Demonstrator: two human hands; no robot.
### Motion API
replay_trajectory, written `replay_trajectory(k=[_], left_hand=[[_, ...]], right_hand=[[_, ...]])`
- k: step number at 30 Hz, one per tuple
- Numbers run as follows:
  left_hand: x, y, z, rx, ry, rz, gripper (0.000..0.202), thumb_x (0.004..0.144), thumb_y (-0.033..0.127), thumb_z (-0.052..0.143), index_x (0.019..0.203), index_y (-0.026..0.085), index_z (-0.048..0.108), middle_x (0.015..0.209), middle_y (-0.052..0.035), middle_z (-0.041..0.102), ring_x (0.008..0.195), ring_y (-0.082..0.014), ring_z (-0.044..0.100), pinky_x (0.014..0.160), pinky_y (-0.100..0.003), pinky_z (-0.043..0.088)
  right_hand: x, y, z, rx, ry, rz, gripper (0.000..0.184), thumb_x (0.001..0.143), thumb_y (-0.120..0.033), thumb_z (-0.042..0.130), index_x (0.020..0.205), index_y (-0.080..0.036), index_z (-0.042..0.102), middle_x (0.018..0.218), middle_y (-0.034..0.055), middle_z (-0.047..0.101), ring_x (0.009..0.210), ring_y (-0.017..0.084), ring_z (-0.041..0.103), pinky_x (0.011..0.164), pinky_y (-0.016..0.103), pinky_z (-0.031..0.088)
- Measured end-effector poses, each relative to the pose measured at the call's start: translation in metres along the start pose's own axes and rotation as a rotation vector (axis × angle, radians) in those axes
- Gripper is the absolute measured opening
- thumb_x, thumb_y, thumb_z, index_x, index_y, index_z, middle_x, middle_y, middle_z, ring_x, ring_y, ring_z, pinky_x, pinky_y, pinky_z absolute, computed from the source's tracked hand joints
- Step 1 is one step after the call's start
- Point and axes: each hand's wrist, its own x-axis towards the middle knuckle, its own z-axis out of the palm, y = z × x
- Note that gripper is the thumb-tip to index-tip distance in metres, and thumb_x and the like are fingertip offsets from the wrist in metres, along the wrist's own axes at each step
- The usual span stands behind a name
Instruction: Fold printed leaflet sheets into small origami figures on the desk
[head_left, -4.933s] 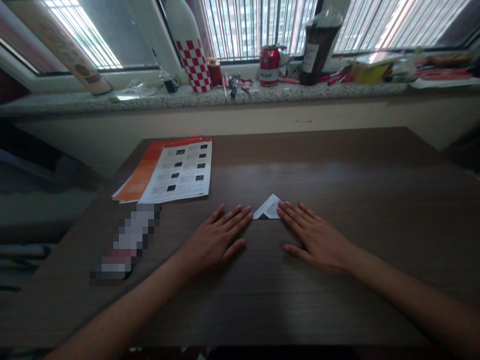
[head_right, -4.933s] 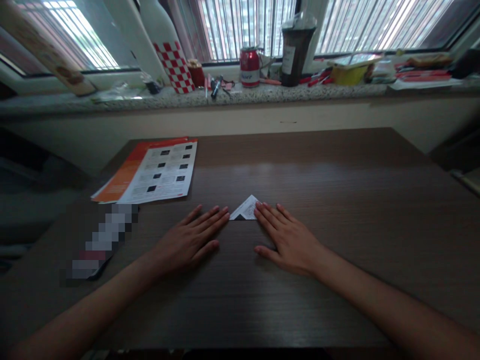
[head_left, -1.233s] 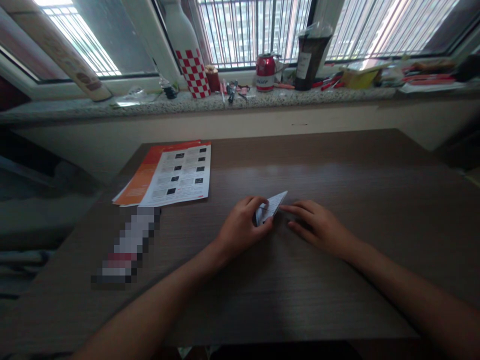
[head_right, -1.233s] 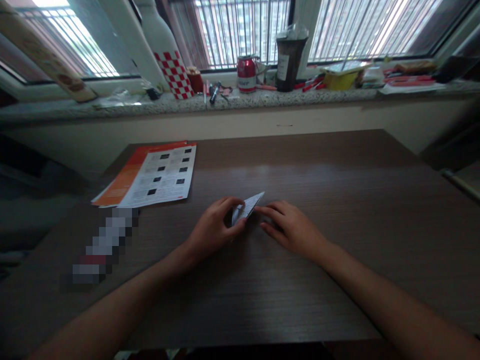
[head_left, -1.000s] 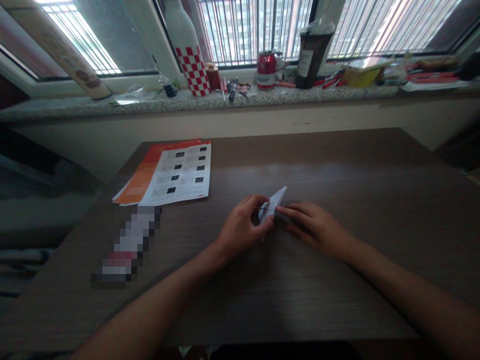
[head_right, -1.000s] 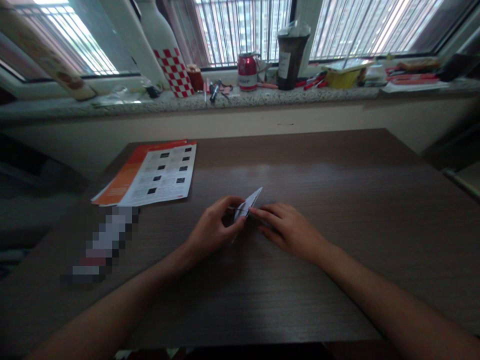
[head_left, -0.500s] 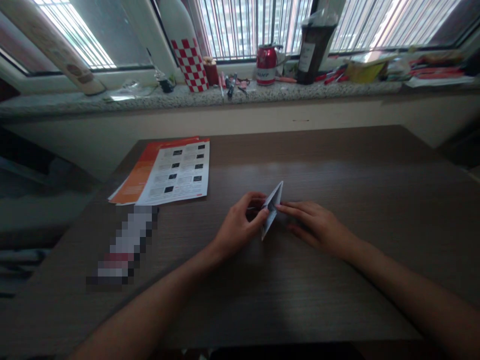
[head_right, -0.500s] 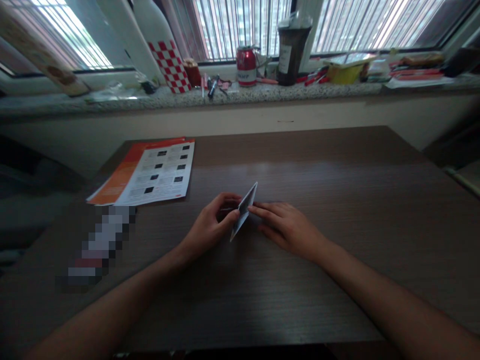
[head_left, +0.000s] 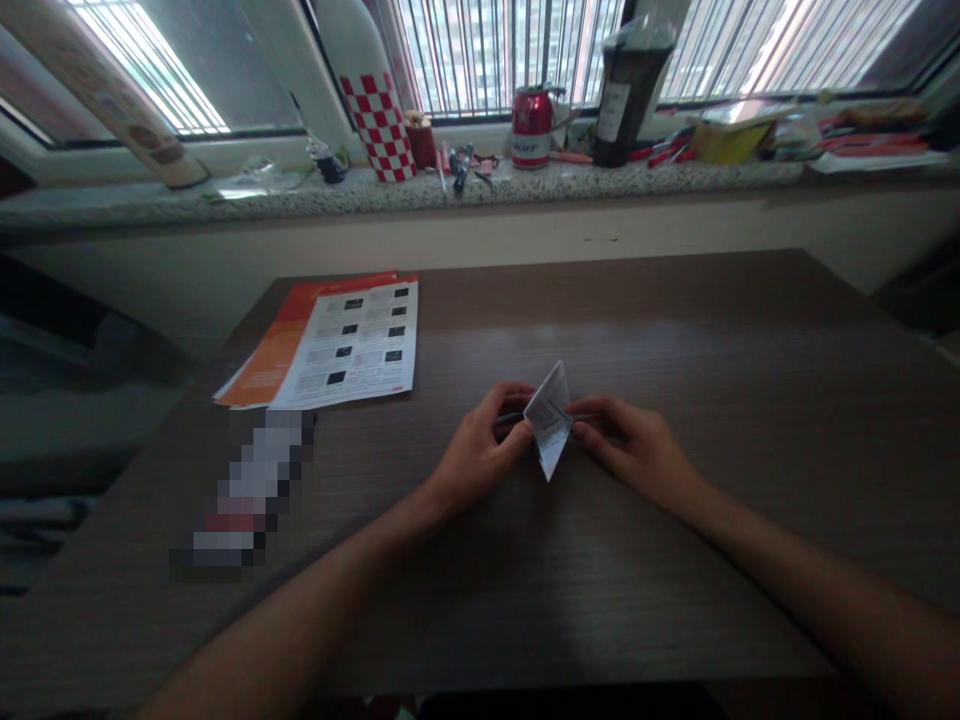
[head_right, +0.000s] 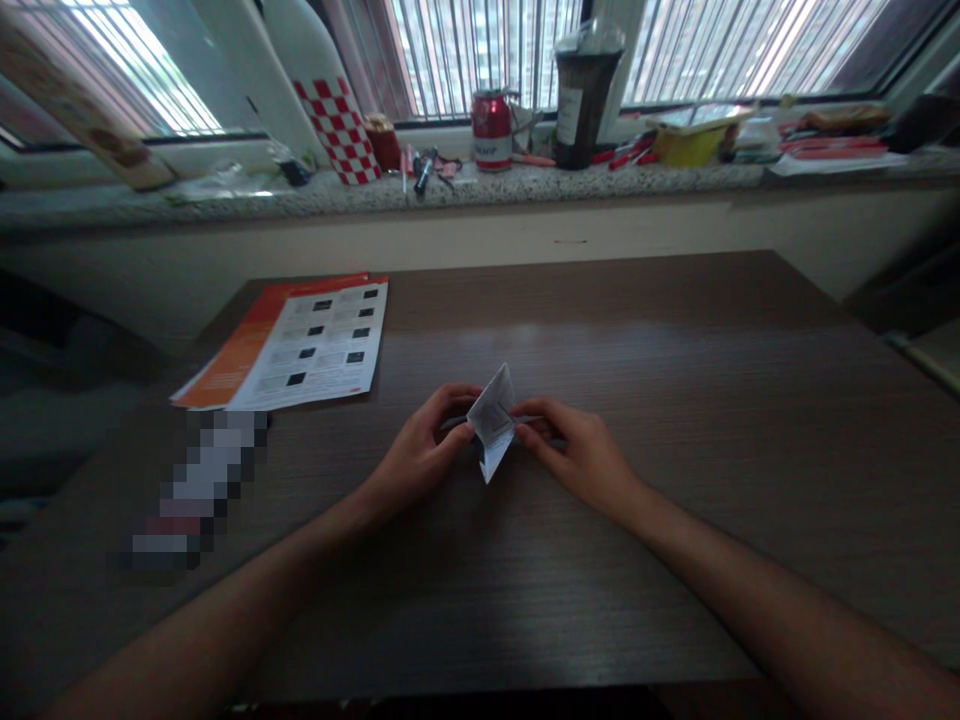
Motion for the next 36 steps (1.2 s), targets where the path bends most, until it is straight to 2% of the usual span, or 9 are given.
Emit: replay_trajectory(k=[9, 13, 17, 20, 24, 29, 36], left_hand=[[0.001, -0.005, 0.003, -0.011, -0.044, 0.057, 0.038, 0.097, 0.017, 0.060, 0.135, 0.017, 0.060, 0.133, -0.0130, 0.069, 0.125, -0.0261, 0.066, 0.108, -0.045, 0.055], [0.002, -0.009, 0.004, 0.019, -0.063, 0.086, 0.041, 0.096, 0.012, 0.057, 0.137, 0.017, 0.059, 0.134, -0.0123, 0.069, 0.126, -0.0254, 0.066, 0.111, -0.046, 0.053], [0.002, -0.012, 0.000, 0.089, -0.061, 0.118, 0.041, 0.096, 0.010, 0.056, 0.136, 0.018, 0.060, 0.135, -0.0116, 0.069, 0.125, -0.0243, 0.066, 0.111, -0.044, 0.052], [0.003, -0.013, -0.005, 0.159, -0.079, 0.162, 0.045, 0.094, 0.006, 0.055, 0.138, 0.019, 0.059, 0.134, -0.0103, 0.069, 0.124, -0.0237, 0.066, 0.111, -0.043, 0.051], [0.003, -0.014, -0.011, 0.257, -0.110, 0.211, 0.047, 0.091, 0.003, 0.055, 0.134, 0.021, 0.062, 0.129, -0.0088, 0.069, 0.122, -0.0235, 0.065, 0.110, -0.042, 0.050], [0.003, -0.015, -0.018, 0.337, -0.169, 0.259, 0.058, 0.087, -0.003, 0.053, 0.137, 0.024, 0.061, 0.137, -0.0082, 0.065, 0.130, -0.0237, 0.061, 0.115, -0.045, 0.046], [0.005, -0.020, -0.030, 0.514, -0.212, 0.318, 0.058, 0.088, -0.005, 0.052, 0.135, 0.026, 0.066, 0.139, -0.0085, 0.063, 0.131, -0.0238, 0.060, 0.114, -0.048, 0.049]], right_hand=[[0.004, 0.006, 0.006, 0.147, 0.056, 0.151, 0.021, 0.095, -0.040, 0.074, 0.108, -0.026, 0.065, 0.096, 0.0028, 0.078, 0.086, 0.023, 0.078, 0.075, 0.037, 0.064], [0.010, 0.006, 0.004, 0.209, 0.074, 0.194, 0.026, 0.091, -0.035, 0.077, 0.110, -0.025, 0.062, 0.109, 0.0052, 0.076, 0.092, 0.023, 0.078, 0.077, 0.036, 0.065], [0.017, 0.004, 0.001, 0.172, -0.029, 0.195, 0.024, 0.095, -0.033, 0.071, 0.117, -0.025, 0.068, 0.110, 0.0059, 0.078, 0.093, 0.023, 0.078, 0.081, 0.038, 0.065], [0.018, 0.005, 0.001, 0.128, -0.062, 0.162, 0.028, 0.098, -0.034, 0.068, 0.125, -0.027, 0.069, 0.106, 0.0049, 0.079, 0.091, 0.023, 0.078, 0.080, 0.038, 0.065], [0.014, 0.011, 0.003, 0.065, -0.072, 0.108, 0.031, 0.099, -0.030, 0.066, 0.130, -0.028, 0.069, 0.112, 0.0051, 0.079, 0.093, 0.022, 0.078, 0.082, 0.037, 0.064], [0.011, 0.017, 0.000, -0.088, -0.085, -0.038, 0.030, 0.100, -0.022, 0.063, 0.128, -0.028, 0.071, 0.123, 0.0064, 0.077, 0.109, 0.023, 0.074, 0.093, 0.040, 0.061], [0.009, 0.022, -0.005, -0.221, -0.141, -0.216, 0.033, 0.103, -0.022, 0.060, 0.134, -0.030, 0.070, 0.134, 0.0079, 0.073, 0.122, 0.024, 0.070, 0.103, 0.044, 0.059]])
